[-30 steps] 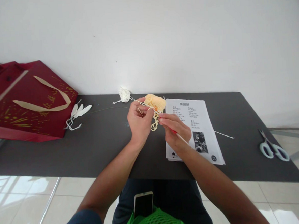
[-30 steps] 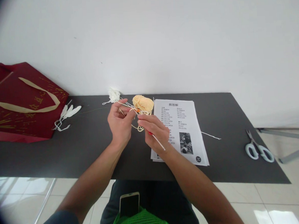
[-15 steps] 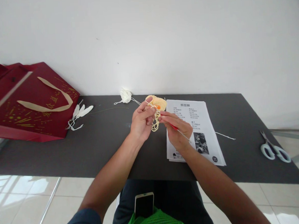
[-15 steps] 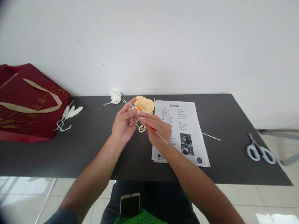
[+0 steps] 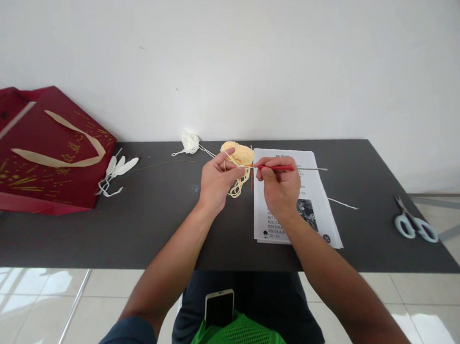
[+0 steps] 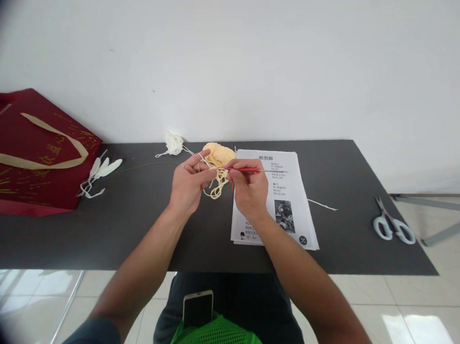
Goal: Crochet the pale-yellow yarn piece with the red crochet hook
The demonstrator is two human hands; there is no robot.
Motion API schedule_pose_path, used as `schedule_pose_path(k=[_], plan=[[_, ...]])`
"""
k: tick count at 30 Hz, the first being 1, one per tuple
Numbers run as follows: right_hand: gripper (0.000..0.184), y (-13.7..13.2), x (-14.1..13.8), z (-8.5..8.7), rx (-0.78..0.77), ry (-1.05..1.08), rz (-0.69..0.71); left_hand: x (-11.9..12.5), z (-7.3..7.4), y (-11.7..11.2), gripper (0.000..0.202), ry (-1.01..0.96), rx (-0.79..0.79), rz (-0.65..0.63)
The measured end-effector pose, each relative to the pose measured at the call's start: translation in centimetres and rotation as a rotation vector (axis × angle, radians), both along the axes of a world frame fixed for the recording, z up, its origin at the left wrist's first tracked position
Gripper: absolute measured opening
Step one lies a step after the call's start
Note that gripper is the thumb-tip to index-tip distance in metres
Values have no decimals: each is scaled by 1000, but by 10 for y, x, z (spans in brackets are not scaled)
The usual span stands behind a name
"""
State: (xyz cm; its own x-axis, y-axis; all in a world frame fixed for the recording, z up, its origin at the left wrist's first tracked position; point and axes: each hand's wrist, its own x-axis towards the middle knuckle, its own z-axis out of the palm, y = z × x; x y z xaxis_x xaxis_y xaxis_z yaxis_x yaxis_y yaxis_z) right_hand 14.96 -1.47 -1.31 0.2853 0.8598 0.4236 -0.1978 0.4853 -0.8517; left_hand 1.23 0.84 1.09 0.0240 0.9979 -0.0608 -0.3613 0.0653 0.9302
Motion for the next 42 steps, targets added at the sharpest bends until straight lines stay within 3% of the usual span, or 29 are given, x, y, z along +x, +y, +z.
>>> schedule_pose_path(k=[5,8,15,28,35,42], plan=[[11,-6,2,-4,133,-279,-120,1,-5,1,62,142,45,104],[12,-9,-1,-4,151,-297,-139,1,-8,-1,58,211,141,155],[13,-7,0,5,5,-51,-46,0,-6,-5,52,226,231,116],[19,0,3,7,-77,228,137,-4,-4,0,46,-16,104,-21],[20,1,-4,7,-288,428,188,1,-8,-3,24,27,161,9],[16,0,-8,7,-321,489,194,0,-10,-1,19,44,227,60]])
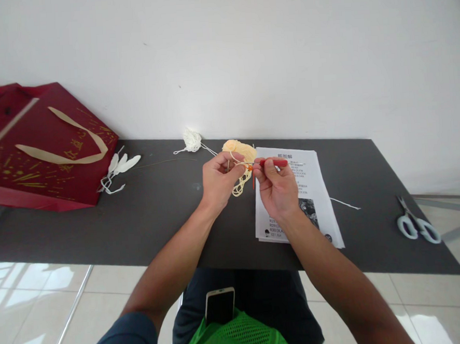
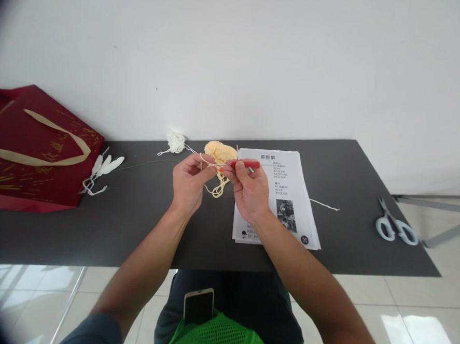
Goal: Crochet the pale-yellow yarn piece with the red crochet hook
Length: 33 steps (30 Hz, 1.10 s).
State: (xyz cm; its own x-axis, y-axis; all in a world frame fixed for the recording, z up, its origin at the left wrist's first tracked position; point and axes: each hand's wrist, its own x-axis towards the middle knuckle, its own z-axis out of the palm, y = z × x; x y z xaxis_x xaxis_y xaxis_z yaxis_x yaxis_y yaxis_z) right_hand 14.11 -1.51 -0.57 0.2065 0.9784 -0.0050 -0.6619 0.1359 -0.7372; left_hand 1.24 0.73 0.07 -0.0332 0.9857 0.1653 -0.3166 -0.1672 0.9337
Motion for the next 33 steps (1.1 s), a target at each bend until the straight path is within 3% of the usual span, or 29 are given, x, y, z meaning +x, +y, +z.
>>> schedule_pose_path(k=[9,22,26,29,31,33], plan=[[18,-3,-5,4,19,-97,-86,0,-1,0,61,92,25,37],[14,-7,-10,1,87,-274,-136,1,1,1,54,-33,13,7],[16,-18,-12,-1,124,-493,-214,2,6,-2,57,-165,-138,-23],[21,-26,-12,-3,256,-681,-255,0,10,-1,58,-288,-245,-63],[22,-27,-12,-5,307,-714,-242,-2,10,0,57,-340,-291,-90],[22,-25,-12,-6,264,-649,-187,-4,10,2,56,-362,-323,-120]])
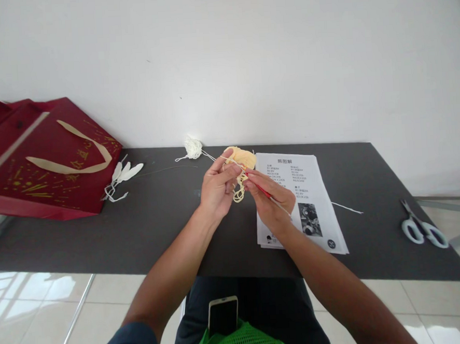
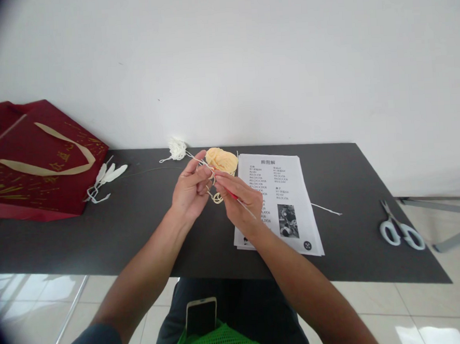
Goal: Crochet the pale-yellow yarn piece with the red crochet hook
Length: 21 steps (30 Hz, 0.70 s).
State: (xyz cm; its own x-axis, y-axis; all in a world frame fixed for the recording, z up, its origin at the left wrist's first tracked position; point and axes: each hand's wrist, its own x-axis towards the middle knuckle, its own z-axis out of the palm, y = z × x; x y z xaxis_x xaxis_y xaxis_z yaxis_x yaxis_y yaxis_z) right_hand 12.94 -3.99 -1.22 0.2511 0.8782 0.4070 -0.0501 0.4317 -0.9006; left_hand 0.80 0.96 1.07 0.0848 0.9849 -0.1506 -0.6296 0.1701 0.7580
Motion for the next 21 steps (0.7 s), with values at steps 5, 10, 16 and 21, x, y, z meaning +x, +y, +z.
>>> schedule_pose_path(k=[5,10,16,21], plan=[[14,15,5,2,-137,402,159,0,-2,1,55,27,25,-4],[9,22,11,7,-215,489,244,3,0,-2,56,49,46,6],[9,22,12,9,-128,480,220,4,0,-3,55,84,106,22],[12,22,13,10,-100,428,170,3,-1,-3,55,148,135,35]])
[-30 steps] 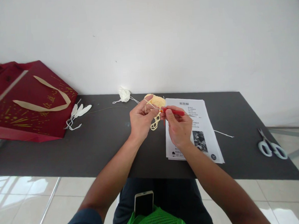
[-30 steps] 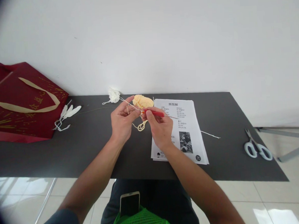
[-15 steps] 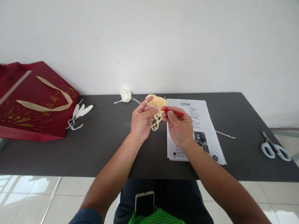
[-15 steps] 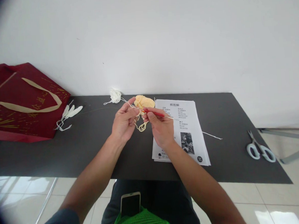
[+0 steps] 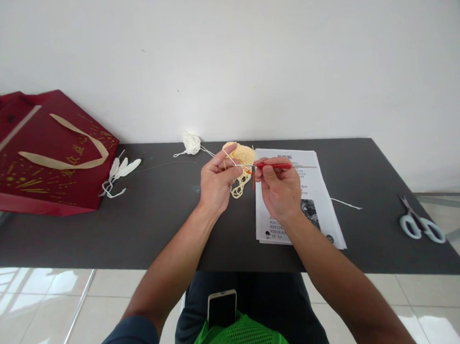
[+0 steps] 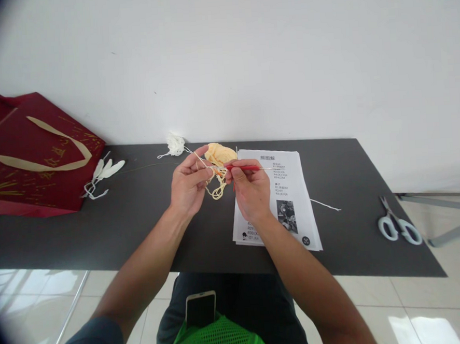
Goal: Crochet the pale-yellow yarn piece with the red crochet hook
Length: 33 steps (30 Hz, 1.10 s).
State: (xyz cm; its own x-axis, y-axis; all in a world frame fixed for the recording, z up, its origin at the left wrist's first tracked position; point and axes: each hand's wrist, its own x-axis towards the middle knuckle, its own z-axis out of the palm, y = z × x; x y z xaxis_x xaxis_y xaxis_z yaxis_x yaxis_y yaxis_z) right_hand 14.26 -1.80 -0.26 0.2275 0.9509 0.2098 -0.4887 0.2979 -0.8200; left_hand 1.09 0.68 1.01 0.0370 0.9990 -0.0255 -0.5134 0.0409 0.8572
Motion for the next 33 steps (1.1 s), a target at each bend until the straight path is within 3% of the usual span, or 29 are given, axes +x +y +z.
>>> schedule_pose_path(k=[17,33], plan=[[15,-1,5,2,87,-109,-68,-6,1,3,44,38,71,-22],[23,-2,9,3,79,-137,-5,-18,1,9,35,-2,-6,-305]])
